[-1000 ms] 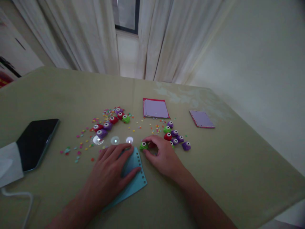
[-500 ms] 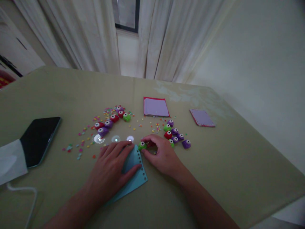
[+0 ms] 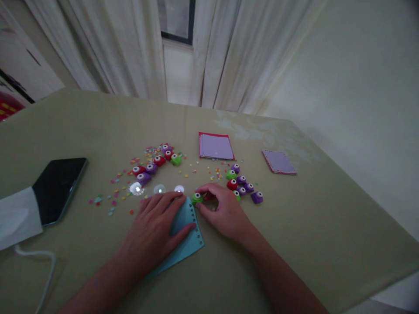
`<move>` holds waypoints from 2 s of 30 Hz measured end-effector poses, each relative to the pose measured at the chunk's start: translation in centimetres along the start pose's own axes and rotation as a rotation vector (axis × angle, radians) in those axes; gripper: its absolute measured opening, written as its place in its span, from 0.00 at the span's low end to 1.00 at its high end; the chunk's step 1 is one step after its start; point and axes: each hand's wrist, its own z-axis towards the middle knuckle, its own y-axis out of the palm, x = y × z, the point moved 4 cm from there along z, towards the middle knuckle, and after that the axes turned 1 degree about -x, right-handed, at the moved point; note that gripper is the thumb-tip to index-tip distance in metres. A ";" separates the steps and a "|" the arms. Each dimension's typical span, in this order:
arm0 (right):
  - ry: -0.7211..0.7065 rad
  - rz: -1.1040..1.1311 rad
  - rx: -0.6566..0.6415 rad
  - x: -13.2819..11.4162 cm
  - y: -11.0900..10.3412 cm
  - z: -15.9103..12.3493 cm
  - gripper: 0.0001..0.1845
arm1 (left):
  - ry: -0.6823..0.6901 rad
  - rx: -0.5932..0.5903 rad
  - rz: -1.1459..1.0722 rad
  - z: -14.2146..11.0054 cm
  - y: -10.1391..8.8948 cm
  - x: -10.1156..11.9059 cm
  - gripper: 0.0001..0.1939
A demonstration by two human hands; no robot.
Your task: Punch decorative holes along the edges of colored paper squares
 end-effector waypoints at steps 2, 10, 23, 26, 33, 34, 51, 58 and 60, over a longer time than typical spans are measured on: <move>0.001 -0.011 -0.004 -0.1 0.0 0.0 0.17 | -0.003 -0.005 0.004 0.0 0.0 0.0 0.28; -0.007 -0.040 0.012 -0.1 -0.1 0.0 0.16 | -0.012 -0.009 -0.006 0.0 0.0 -0.1 0.28; -0.014 -0.026 -0.002 -0.2 0.1 -0.1 0.16 | -0.004 -0.001 -0.001 0.0 0.1 0.0 0.28; -0.016 -0.016 -0.013 -0.2 0.0 -0.1 0.16 | -0.006 -0.005 0.004 0.0 0.0 0.0 0.28; -0.042 -0.034 -0.046 -0.5 0.2 -0.1 0.15 | -0.007 -0.008 0.033 0.1 -0.1 0.1 0.27; -0.045 -0.033 -0.054 -0.5 0.2 -0.1 0.15 | -0.006 -0.008 0.037 0.1 -0.1 0.1 0.26; -0.041 0.001 -0.051 -0.3 0.1 -0.1 0.15 | -0.008 -0.033 0.023 0.0 0.2 0.0 0.27; -0.059 0.017 -0.081 -0.3 0.3 -0.1 0.16 | -0.005 -0.048 0.003 0.0 0.3 0.0 0.28; -0.061 0.016 -0.081 -0.3 0.3 -0.1 0.15 | -0.001 -0.042 0.006 0.0 0.3 0.0 0.28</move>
